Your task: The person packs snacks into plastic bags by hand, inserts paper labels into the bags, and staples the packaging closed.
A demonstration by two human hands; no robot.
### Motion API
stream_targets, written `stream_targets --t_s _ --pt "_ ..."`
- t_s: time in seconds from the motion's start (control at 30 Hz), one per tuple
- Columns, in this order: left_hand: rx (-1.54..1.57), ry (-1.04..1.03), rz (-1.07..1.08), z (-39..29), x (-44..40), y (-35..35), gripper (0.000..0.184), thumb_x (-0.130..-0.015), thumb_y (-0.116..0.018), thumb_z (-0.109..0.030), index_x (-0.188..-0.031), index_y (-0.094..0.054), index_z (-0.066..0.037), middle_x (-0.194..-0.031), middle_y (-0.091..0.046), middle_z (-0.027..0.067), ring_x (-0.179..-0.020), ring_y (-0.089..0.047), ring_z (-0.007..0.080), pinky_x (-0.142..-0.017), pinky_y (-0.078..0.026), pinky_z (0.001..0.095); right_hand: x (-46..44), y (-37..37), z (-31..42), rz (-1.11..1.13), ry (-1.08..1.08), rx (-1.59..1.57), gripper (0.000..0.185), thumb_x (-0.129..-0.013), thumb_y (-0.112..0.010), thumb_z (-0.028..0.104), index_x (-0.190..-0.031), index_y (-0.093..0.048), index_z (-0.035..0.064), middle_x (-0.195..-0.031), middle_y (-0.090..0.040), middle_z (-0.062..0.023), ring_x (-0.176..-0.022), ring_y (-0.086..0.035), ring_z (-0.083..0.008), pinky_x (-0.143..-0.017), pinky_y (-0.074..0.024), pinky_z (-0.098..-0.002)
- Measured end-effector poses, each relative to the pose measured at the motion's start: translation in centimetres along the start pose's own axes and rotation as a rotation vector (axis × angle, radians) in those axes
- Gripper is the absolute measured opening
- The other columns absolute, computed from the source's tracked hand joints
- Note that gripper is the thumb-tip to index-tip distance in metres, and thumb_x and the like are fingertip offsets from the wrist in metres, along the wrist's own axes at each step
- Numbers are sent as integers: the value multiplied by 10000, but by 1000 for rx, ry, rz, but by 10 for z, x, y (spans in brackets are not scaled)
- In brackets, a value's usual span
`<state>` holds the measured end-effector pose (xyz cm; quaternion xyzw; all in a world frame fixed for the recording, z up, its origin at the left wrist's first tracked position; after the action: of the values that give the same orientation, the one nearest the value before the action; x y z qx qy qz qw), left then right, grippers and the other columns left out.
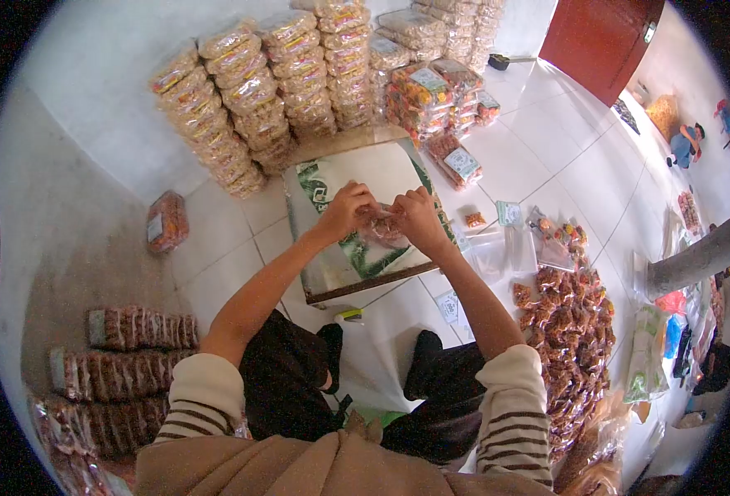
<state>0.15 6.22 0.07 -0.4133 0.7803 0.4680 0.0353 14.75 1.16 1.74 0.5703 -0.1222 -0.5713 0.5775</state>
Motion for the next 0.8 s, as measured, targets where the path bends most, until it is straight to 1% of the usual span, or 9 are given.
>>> stream_targets --t_s 0.1,0.17,0.3,0.37,0.43,0.5,0.6,0.63,0.8 --pt "-140 -15 -115 0 5 7 169 -632 -713 -267 -705 -652 -127 -829 -395 36 -837 -385 230 -767 -336 361 7 -8 -6 16 -115 -95 95 -609 -646 87 -677 -584 63 -703 -539 -73 -788 -475 -263 -724 -384 -362" --pt "-25 58 -49 14 15 0 247 -616 -712 -442 -684 -684 -206 -850 -346 25 -852 -334 225 -778 -316 349 11 -11 3 45 -143 -129 28 -643 -585 86 -665 -591 71 -707 -541 -78 -787 -477 -268 -739 -370 -370" --pt "53 50 -94 18 49 -19 362 -640 -689 -478 -786 -655 -148 -874 -378 47 -850 -361 230 -797 -310 351 31 -10 31 -4 -130 -64 46 -644 -597 110 -667 -591 71 -699 -523 -82 -785 -462 -278 -733 -367 -384" --pt "401 295 -517 36 79 -41 509 -664 -662 -516 -912 -577 -80 -892 -416 81 -850 -400 244 -796 -323 364 48 -12 44 -36 -74 -10 53 -652 -593 108 -685 -578 69 -724 -495 -77 -780 -445 -269 -738 -361 -383" --pt "230 787 -691 1 130 -42 580 -683 -638 -539 -972 -505 -54 -898 -458 90 -830 -452 229 -767 -383 364 70 -20 59 -50 -8 10 55 -651 -589 101 -695 -568 75 -738 -488 -69 -788 -442 -261 -740 -360 -380" --pt "1028 1315 -296 -48 164 -60 530 -687 -665 -491 -978 -517 -73 -898 -486 60 -816 -491 176 -708 -449 327 90 -27 80 -25 74 30 67 -651 -574 79 -710 -541 87 -768 -469 -57 -822 -431 -242 -768 -357 -375" --pt "1407 1189 -141 -42 182 -85 460 -670 -711 -407 -942 -544 -76 -884 -515 37 -787 -518 132 -675 -481 281 115 -46 94 3 240 81 78 -644 -563 74 -715 -532 66 -760 -456 -66 -841 -428 -244 -801 -355 -378" --pt "1459 1280 -108 -31 185 -94 334 -687 -730 -229 -903 -546 -51 -824 -540 42 -746 -534 127 -663 -491 254 117 -49 95 26 239 117 94 -639 -551 73 -725 -525 48 -771 -454 -71 -847 -428 -246 -824 -353 -376" --pt "1580 1431 -146 -17 185 -105 170 -721 -686 -94 -815 -558 -34 -779 -587 59 -705 -568 136 -605 -511 226 118 -56 92 20 327 107 62 -669 -545 53 -729 -529 56 -788 -468 -61 -834 -438 -233 -805 -371 -356"
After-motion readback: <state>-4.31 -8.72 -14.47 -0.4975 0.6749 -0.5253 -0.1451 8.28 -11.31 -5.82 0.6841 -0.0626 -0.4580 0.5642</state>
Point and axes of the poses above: each hand's wrist, its own x-axis away from the middle knuckle, its own y-axis out of the back of the hand, z = x × y, the point moved 4 cm from there along -x, towards the middle knuckle
